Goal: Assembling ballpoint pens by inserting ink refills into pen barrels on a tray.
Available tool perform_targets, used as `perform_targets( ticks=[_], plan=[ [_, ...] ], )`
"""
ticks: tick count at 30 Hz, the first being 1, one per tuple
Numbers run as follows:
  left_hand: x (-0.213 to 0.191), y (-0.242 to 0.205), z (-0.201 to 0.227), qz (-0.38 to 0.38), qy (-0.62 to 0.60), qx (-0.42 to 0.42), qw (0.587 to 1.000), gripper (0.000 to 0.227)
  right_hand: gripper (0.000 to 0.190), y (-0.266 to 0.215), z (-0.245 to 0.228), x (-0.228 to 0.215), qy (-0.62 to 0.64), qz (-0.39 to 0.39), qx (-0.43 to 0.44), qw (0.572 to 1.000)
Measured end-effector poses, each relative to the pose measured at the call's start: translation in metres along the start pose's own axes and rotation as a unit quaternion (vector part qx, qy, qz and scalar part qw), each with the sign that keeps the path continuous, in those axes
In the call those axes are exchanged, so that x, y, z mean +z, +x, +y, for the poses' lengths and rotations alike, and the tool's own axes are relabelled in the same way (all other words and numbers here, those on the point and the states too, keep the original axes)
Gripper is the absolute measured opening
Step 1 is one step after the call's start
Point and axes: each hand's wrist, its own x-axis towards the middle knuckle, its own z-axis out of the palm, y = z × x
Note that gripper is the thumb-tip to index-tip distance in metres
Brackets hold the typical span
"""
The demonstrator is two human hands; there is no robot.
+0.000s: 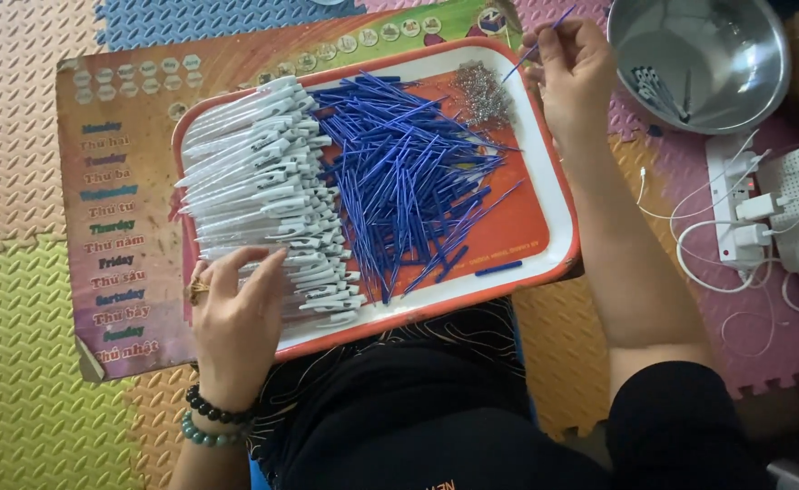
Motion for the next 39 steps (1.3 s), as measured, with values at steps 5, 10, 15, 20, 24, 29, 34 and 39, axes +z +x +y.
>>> perform_targets(
  ticks=[5, 10, 15, 20, 24, 29, 34, 39],
  plan=[
    [0.006, -0.004, 0.008, -0.008, -0.013, 0.008, 1.000, 0.032, 0.008, 0.014, -0.002, 0.002, -0.015, 0.006, -0.046, 0.999],
    [0.015, -0.014, 0.013, -0.027, 0.010, 0.005, 1.000, 0.041, 0.008, 0.021, -0.011, 0.004, -0.014, -0.032, -0.113, 0.993],
    [0.015, -0.018, 0.017, 0.004, -0.021, 0.014, 1.000, 0.045, 0.007, -0.009, -0.030, -0.019, -0.380, -0.227, -0.079, 0.893],
    [0.009, -0.008, 0.023, 0.015, -0.063, 0.003, 0.998, 0.043, 0.017, -0.021, -0.014, -0.010, -0.509, -0.340, -0.038, 0.790],
    [0.005, -0.003, 0.025, 0.015, -0.074, -0.007, 0.997, 0.042, 0.009, -0.010, 0.020, -0.001, -0.494, -0.277, -0.151, 0.810],
    [0.008, -0.004, 0.019, 0.029, -0.065, -0.019, 0.997, 0.034, 0.013, -0.001, -0.008, 0.001, -0.458, -0.292, -0.130, 0.830],
    [0.016, 0.024, 0.066, 0.026, -0.095, 0.090, 0.991, 0.036, 0.032, -0.005, -0.055, 0.014, -0.234, -0.383, -0.061, 0.892],
    [0.059, 0.033, 0.107, -0.265, -0.208, 0.263, 0.904, 0.042, 0.010, 0.003, 0.009, -0.053, -0.052, -0.125, -0.039, 0.990]
  ],
)
